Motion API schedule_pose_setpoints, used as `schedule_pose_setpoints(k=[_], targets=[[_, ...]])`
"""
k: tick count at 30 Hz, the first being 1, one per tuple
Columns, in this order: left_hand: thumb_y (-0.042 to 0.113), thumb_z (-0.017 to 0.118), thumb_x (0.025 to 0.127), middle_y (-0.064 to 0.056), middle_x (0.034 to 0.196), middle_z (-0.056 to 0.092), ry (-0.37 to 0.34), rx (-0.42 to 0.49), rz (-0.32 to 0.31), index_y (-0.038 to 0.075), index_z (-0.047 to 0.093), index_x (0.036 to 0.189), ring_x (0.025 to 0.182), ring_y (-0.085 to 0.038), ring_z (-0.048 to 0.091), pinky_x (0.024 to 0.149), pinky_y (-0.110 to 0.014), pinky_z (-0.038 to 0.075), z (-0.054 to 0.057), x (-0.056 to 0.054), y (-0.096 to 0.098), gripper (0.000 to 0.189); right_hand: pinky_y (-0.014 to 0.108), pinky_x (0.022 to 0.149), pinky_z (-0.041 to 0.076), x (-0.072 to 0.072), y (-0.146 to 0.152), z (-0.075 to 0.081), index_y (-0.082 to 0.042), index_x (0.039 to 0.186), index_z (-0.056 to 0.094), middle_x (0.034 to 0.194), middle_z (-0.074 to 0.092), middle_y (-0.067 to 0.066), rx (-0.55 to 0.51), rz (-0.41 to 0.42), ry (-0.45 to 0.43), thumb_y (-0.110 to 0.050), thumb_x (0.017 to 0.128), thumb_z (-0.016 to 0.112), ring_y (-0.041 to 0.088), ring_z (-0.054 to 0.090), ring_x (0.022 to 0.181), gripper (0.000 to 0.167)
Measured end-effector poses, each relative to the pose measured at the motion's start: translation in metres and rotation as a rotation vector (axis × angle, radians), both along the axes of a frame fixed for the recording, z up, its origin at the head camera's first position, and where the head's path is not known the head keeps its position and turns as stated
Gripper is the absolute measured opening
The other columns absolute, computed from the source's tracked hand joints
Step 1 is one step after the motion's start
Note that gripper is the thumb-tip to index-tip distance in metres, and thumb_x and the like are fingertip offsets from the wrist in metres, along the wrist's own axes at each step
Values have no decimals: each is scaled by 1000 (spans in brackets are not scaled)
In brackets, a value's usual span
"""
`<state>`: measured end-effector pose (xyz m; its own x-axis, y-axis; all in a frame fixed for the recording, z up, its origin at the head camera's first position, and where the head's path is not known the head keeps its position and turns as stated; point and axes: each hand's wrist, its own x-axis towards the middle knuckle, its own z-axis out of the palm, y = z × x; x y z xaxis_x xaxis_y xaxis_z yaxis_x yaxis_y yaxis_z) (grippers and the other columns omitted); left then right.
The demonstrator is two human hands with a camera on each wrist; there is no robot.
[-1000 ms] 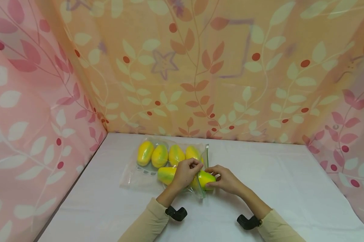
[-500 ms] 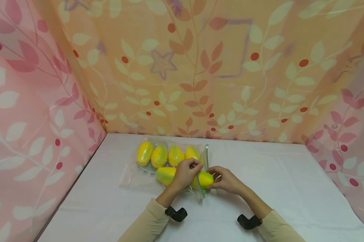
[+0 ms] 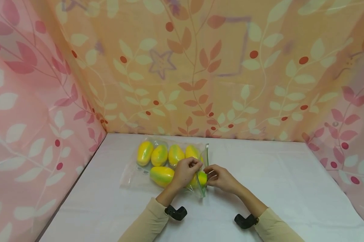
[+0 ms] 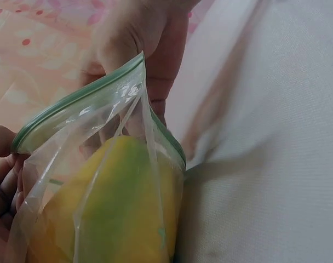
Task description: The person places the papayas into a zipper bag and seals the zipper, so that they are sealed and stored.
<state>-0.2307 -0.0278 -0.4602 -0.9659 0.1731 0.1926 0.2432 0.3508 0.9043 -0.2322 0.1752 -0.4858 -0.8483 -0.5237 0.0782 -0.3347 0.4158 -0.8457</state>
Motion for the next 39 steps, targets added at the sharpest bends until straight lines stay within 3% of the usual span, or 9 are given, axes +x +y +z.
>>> schedule_pose_setpoints(k=[5,9,12,17,20,26,39], targets=[[26,67,93,-1,72,61,-9,7,-5,8,70,88,64,-8,49,57,-16,43,-1,-1,0,19,22,71,51,-1,-2,0,-3,105,65,92,68,8,27,-93,9,-14,83,76,10,60,79,27],[22,67,92,-1,70,60,7,16,0,6,70,87,62,-7,48,56,-16,41,2,-1,1,17,21,64,49,-2,-8,-1,-5,97,69,85,68,5,28,-141,8,-15,84,75,6,57,73,17],[22,67,92,-1,70,60,13,17,11,6,71,87,62,-6,48,55,-16,41,5,-1,1,17,21,61,48,-3,-14,-1,-4,94,71,83,69,7,19,-134,24,-15,85,73,4,56,71,14],[24,67,92,-1,71,61,5,3,18,7,71,87,62,-7,49,55,-16,42,6,-2,1,18,21,64,49,-2,-20,0,-4,99,74,89,69,8,29,-43,50,-16,86,72,2,57,72,17],[23,66,92,-2,71,61,9,4,10,6,71,86,63,-7,49,55,-16,42,5,-1,1,18,22,65,49,0,-19,-1,-4,103,73,91,68,9,46,-14,54,-16,88,70,4,58,74,20],[23,67,92,-1,70,60,1,8,3,6,70,87,62,-6,47,54,-15,40,3,0,0,18,22,63,49,2,-11,0,-5,104,72,93,68,6,78,-48,24,-18,90,68,7,57,77,20],[24,67,92,-2,71,61,10,13,0,6,71,87,61,-6,47,55,-15,40,3,1,-1,18,28,56,52,-2,5,8,1,110,69,96,70,17,0,-78,-52,-16,91,67,22,62,70,25]])
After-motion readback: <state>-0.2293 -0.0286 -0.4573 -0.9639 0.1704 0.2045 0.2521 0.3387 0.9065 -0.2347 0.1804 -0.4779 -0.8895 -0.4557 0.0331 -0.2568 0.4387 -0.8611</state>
